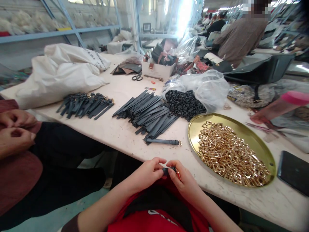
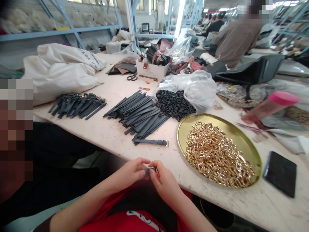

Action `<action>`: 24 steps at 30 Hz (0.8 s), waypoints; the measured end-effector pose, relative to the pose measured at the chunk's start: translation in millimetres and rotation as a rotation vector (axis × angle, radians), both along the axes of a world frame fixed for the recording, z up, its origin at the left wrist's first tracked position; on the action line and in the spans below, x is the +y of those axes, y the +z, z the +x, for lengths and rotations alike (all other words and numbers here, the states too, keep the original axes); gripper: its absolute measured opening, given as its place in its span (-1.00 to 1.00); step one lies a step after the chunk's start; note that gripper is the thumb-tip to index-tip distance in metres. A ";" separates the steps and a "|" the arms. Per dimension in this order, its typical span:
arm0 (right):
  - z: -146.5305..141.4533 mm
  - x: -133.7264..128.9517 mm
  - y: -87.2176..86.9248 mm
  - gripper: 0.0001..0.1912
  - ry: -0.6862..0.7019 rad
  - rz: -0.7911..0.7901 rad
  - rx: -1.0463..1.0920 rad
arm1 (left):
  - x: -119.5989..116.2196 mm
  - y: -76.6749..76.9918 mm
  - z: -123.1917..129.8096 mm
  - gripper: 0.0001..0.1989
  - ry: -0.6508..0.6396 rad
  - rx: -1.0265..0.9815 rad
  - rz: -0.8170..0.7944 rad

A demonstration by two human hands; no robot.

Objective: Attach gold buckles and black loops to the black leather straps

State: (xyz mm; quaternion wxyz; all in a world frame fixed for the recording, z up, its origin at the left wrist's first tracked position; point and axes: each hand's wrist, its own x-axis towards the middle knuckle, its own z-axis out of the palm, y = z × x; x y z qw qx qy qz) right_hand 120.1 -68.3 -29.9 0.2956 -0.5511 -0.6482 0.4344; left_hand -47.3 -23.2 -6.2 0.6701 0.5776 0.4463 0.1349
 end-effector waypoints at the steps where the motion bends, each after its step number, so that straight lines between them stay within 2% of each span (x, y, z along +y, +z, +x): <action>1: -0.4 -0.2 -1.0 -0.81 -0.023 0.007 -0.005 | 1.1 1.7 -1.8 -0.64 -0.025 -0.018 -0.025; 4: -1.9 -0.7 -4.2 -0.76 -0.026 0.006 -0.012 | 3.7 2.9 -4.5 -0.76 -0.067 -0.014 -0.092; 9: -3.3 -1.3 -5.7 -0.72 0.027 0.007 0.024 | 4.6 -2.9 1.8 -0.81 0.068 -0.055 -0.147; 14: 5.6 2.1 -1.9 -0.69 0.030 -0.030 0.013 | 7.4 1.3 2.6 -0.81 -0.029 -0.025 -0.070; 19: 11.1 4.5 9.0 -0.67 0.078 -0.063 0.131 | 11.3 3.6 8.3 -0.86 -0.066 -0.067 -0.119; 22: 9.2 5.9 8.4 -0.64 0.027 -0.169 0.282 | 14.9 5.0 11.4 -0.84 -0.101 -0.143 -0.182; 24: 8.0 6.6 4.2 -0.65 -0.052 -0.217 0.359 | 17.4 5.6 11.0 -0.80 -0.076 -0.162 -0.216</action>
